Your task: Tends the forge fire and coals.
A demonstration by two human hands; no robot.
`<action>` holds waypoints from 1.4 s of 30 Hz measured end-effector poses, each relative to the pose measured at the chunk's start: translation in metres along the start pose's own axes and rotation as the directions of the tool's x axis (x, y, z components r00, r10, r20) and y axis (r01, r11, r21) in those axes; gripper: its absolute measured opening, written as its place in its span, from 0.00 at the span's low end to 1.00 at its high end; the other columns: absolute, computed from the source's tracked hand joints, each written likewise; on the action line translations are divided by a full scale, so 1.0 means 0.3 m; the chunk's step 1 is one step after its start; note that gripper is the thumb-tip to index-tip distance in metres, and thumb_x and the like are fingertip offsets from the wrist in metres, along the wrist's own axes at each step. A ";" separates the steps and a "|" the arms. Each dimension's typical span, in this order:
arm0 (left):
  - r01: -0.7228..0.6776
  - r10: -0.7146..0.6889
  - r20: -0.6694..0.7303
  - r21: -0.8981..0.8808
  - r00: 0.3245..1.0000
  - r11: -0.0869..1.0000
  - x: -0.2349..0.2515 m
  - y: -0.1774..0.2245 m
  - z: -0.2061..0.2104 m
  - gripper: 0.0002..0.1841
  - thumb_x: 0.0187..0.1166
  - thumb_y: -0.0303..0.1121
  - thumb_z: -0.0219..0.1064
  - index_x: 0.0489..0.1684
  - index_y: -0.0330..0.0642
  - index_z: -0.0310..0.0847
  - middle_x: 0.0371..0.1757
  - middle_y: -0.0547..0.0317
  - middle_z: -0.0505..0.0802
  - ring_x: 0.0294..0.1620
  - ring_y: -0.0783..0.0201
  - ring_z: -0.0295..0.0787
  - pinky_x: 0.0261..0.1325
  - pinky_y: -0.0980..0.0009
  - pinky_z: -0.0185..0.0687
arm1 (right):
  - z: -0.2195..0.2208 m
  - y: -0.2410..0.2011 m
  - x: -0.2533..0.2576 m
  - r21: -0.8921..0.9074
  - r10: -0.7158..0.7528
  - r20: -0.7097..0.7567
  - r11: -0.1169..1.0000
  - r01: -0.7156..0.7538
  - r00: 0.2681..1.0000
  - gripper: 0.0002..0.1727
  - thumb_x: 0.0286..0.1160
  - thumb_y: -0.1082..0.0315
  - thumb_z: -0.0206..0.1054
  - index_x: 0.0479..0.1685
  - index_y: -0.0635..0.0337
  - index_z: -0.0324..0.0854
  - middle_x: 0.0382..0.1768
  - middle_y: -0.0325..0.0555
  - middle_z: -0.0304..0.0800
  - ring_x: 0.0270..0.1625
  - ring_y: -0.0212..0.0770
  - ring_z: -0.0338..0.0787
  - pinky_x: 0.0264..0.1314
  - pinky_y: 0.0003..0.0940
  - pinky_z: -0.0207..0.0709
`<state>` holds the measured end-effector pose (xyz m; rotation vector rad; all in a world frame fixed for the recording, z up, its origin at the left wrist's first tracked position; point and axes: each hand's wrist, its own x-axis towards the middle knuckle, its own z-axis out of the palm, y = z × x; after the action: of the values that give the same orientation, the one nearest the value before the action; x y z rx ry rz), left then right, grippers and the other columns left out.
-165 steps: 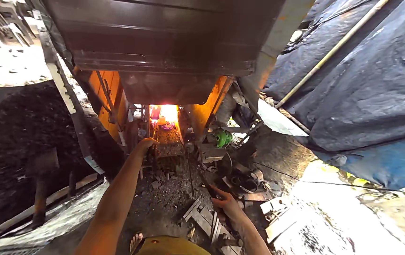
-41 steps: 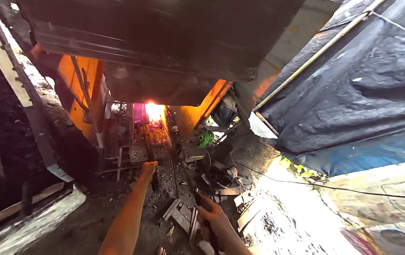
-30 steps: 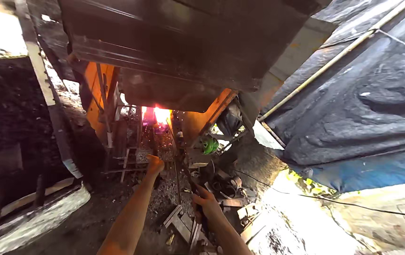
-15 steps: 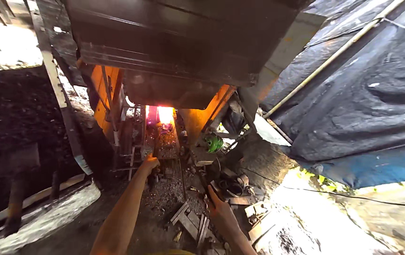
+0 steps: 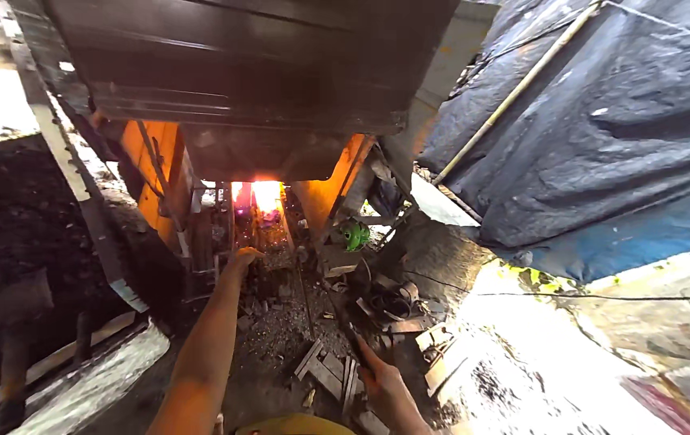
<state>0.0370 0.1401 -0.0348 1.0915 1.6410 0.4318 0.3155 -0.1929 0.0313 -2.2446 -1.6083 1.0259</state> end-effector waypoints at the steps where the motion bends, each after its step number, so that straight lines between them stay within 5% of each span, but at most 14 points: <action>1: 0.002 0.000 -0.020 0.129 1.000 0.992 0.018 0.010 0.002 0.25 0.77 0.40 0.75 0.70 0.36 0.81 0.64 0.42 0.88 0.64 0.50 0.85 0.66 0.49 0.80 | -0.001 0.010 -0.017 0.044 -0.012 0.020 0.999 0.011 1.000 0.36 0.87 0.63 0.59 0.96 0.43 0.56 0.51 0.62 0.94 0.50 0.61 0.94 0.61 0.63 0.83; 3: -0.005 0.018 -0.046 0.272 0.999 0.962 0.051 0.002 0.010 0.30 0.76 0.40 0.75 0.74 0.34 0.78 0.74 0.35 0.83 0.78 0.42 0.78 0.78 0.41 0.72 | -0.003 0.030 -0.048 0.165 -0.015 0.085 0.986 0.001 0.996 0.36 0.86 0.63 0.60 0.95 0.45 0.57 0.49 0.60 0.94 0.45 0.55 0.94 0.55 0.58 0.85; 6: -0.023 0.059 -0.099 0.327 0.993 0.945 0.030 0.004 0.011 0.28 0.77 0.38 0.71 0.73 0.31 0.77 0.72 0.31 0.83 0.74 0.38 0.80 0.74 0.38 0.75 | 0.012 0.071 -0.077 0.554 -0.053 0.167 0.831 -0.049 0.985 0.35 0.83 0.65 0.60 0.93 0.52 0.59 0.28 0.48 0.86 0.19 0.40 0.81 0.24 0.41 0.80; 9: -0.009 0.045 -0.108 0.316 0.993 0.949 -0.059 0.026 0.004 0.27 0.81 0.38 0.66 0.75 0.29 0.72 0.71 0.30 0.83 0.71 0.39 0.83 0.71 0.40 0.78 | 0.028 0.080 -0.066 0.831 -0.027 0.294 0.500 -0.242 0.955 0.34 0.86 0.67 0.57 0.92 0.49 0.57 0.21 0.40 0.74 0.15 0.34 0.72 0.17 0.33 0.72; 12: 0.009 0.027 -0.124 0.280 0.992 0.960 -0.076 -0.005 0.032 0.25 0.81 0.36 0.66 0.71 0.28 0.74 0.68 0.30 0.84 0.68 0.40 0.84 0.68 0.41 0.79 | 0.067 0.044 0.018 0.921 -0.028 0.368 0.147 -0.360 0.930 0.27 0.91 0.66 0.52 0.89 0.48 0.60 0.20 0.38 0.71 0.12 0.30 0.70 0.11 0.26 0.68; 15: 0.029 -0.006 -0.100 0.226 0.995 0.974 -0.065 0.000 0.078 0.29 0.81 0.36 0.69 0.77 0.28 0.70 0.72 0.31 0.83 0.73 0.41 0.81 0.74 0.44 0.77 | 0.090 -0.052 0.146 0.925 -0.061 0.381 0.034 -0.379 0.923 0.23 0.92 0.65 0.51 0.83 0.49 0.63 0.19 0.37 0.71 0.11 0.29 0.69 0.09 0.24 0.64; 20: -0.028 0.026 -0.048 -0.040 0.998 0.999 0.006 -0.027 0.097 0.32 0.76 0.34 0.75 0.78 0.29 0.69 0.69 0.34 0.85 0.70 0.45 0.83 0.72 0.47 0.78 | 0.021 -0.159 0.225 0.880 -0.065 0.325 0.387 -0.276 0.944 0.31 0.89 0.66 0.58 0.92 0.45 0.58 0.22 0.40 0.72 0.14 0.33 0.70 0.13 0.29 0.68; 24: -0.073 0.073 -0.013 -0.294 0.997 0.953 0.026 -0.041 0.115 0.24 0.77 0.28 0.72 0.70 0.31 0.72 0.45 0.43 0.90 0.37 0.56 0.90 0.43 0.58 0.89 | -0.020 -0.140 0.205 0.756 -0.103 0.235 0.645 -0.115 0.966 0.35 0.86 0.63 0.62 0.94 0.46 0.58 0.24 0.44 0.77 0.14 0.36 0.73 0.16 0.35 0.74; 29: -0.031 0.025 -0.023 -0.319 0.999 0.947 0.035 -0.073 0.138 0.28 0.77 0.31 0.74 0.76 0.34 0.72 0.59 0.38 0.90 0.53 0.49 0.91 0.58 0.50 0.87 | 0.020 -0.166 0.309 0.678 -0.099 0.215 0.731 -0.075 0.971 0.35 0.88 0.64 0.59 0.94 0.48 0.56 0.26 0.45 0.78 0.15 0.37 0.74 0.18 0.36 0.75; 32: 0.004 0.005 0.022 -0.409 1.000 0.913 -0.047 -0.091 0.115 0.24 0.77 0.30 0.71 0.71 0.35 0.73 0.44 0.43 0.92 0.36 0.53 0.92 0.37 0.57 0.90 | 0.009 -0.140 0.285 0.479 -0.122 0.131 0.877 0.045 0.984 0.34 0.87 0.61 0.59 0.94 0.46 0.58 0.34 0.51 0.85 0.21 0.42 0.80 0.26 0.41 0.80; 35: 0.011 0.015 0.053 -0.469 0.998 0.883 -0.154 -0.096 0.071 0.24 0.80 0.30 0.69 0.74 0.36 0.70 0.39 0.45 0.90 0.31 0.56 0.90 0.33 0.60 0.88 | -0.022 -0.073 0.198 0.318 -0.118 0.094 0.944 0.083 0.988 0.34 0.87 0.62 0.60 0.94 0.44 0.60 0.47 0.58 0.91 0.35 0.49 0.89 0.45 0.51 0.85; 38: 0.020 -0.012 0.022 -0.440 1.000 0.898 -0.199 -0.063 0.016 0.22 0.81 0.31 0.67 0.71 0.35 0.71 0.39 0.46 0.89 0.30 0.57 0.89 0.34 0.60 0.89 | -0.016 0.001 0.112 0.350 -0.091 0.112 0.936 0.047 0.990 0.35 0.86 0.63 0.61 0.94 0.45 0.59 0.38 0.54 0.89 0.27 0.45 0.85 0.36 0.47 0.84; 42: 0.060 -0.069 -0.017 -0.313 0.997 0.948 -0.161 -0.007 -0.055 0.20 0.81 0.36 0.68 0.67 0.37 0.76 0.42 0.46 0.88 0.32 0.56 0.88 0.35 0.57 0.88 | 0.034 0.064 0.058 0.373 -0.080 0.085 0.927 0.043 0.993 0.36 0.84 0.62 0.62 0.94 0.46 0.60 0.37 0.54 0.91 0.28 0.46 0.87 0.37 0.49 0.84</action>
<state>0.0219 0.1031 -0.0029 0.7960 1.5633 0.6428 0.3266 -0.1872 0.0064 -1.9075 -1.3698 1.3157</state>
